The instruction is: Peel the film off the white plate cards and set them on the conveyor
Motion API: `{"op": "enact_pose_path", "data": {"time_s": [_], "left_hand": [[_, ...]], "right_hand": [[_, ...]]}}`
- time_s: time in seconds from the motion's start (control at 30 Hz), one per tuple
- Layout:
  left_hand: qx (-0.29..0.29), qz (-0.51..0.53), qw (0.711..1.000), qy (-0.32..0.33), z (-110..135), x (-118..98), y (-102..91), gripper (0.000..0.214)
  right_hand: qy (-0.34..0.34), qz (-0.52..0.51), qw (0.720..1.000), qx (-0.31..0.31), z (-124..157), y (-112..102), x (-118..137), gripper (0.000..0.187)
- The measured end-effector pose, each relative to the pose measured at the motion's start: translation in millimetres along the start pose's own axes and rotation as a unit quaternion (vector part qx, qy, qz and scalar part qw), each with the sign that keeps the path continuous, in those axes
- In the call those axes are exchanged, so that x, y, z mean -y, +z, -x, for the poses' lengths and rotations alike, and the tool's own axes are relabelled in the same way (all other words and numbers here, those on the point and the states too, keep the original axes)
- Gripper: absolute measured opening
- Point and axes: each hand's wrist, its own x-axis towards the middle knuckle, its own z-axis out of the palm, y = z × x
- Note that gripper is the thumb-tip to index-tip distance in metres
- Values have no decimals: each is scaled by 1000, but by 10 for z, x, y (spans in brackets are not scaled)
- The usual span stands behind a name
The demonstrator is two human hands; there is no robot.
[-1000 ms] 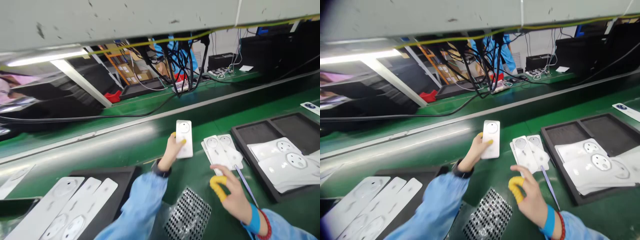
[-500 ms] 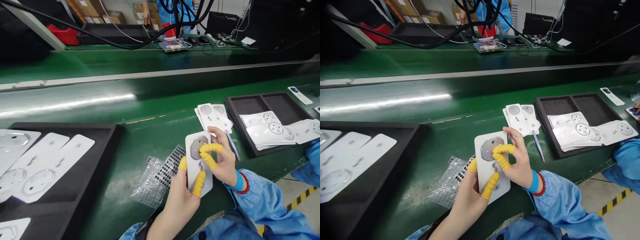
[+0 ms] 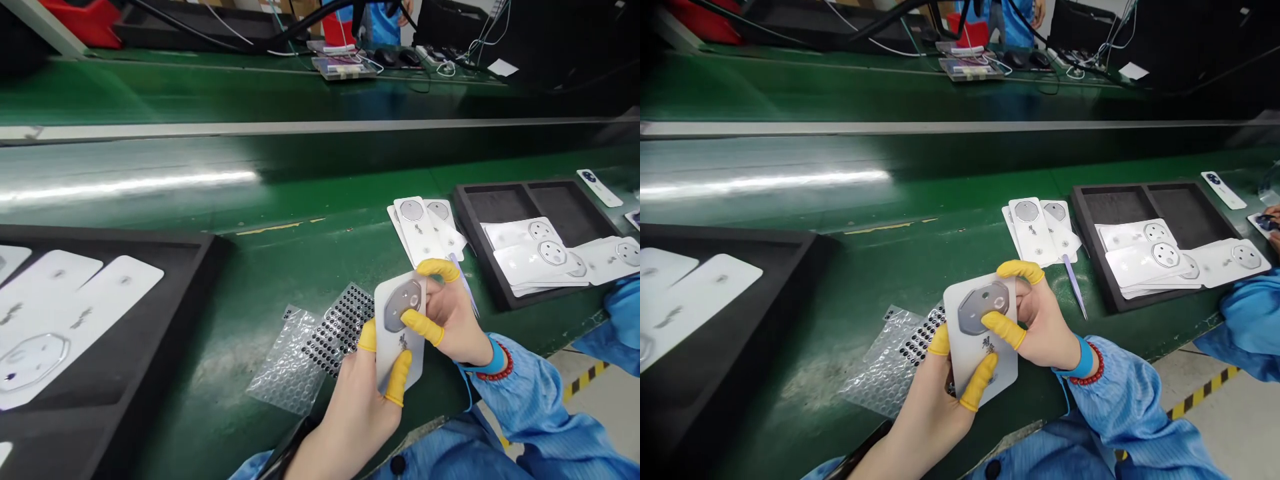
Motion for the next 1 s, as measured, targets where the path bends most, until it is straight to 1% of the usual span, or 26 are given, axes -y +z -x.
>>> {"op": "enact_pose_path", "data": {"time_s": [0.07, 0.13, 0.2, 0.27, 0.33, 0.4, 0.53, 0.67, 0.77, 0.83, 0.93, 1.0], "left_hand": [[15, 30, 999, -17, -17, -16, 0, 39], [28, 58, 997, -34, -40, -37, -4, 37], [38, 96, 994, -44, -58, -60, -9, 37], [43, 142, 987, -53, -65, -83, -14, 42], [48, 181, 980, -64, -64, -105, -18, 48], [54, 202, 975, -74, -63, -124, -23, 49], [56, 199, 976, -63, -68, -144, -33, 47], [51, 144, 987, -51, -34, -102, -10, 39], [14, 86, 994, -61, 2, -55, 13, 48], [11, 77, 995, -62, -4, -51, 5, 51], [55, 140, 986, -68, -76, -102, -51, 41], [52, 206, 974, -78, -141, -152, -94, 40]], "right_hand": [[24, 15, 999, -23, -1, 7, 31, 52], [43, 29, 997, -52, -10, 15, 40, 51], [58, 38, 995, -68, -23, 16, 35, 51], [72, 41, 995, -64, -34, 10, 33, 52], [80, 35, 995, -49, -41, 0, 43, 52], [82, 22, 996, -30, -46, -10, 59, 50], [83, -10, 997, -1, -45, -27, 85, 47], [88, -17, 996, 7, -33, -28, 107, 51], [100, 0, 995, 3, -19, -15, 122, 54], [101, 15, 995, -12, -12, -7, 118, 54], [86, 15, 996, -23, 1, -5, 91, 50], [83, 15, 996, -7, 20, -8, 71, 43]]}}
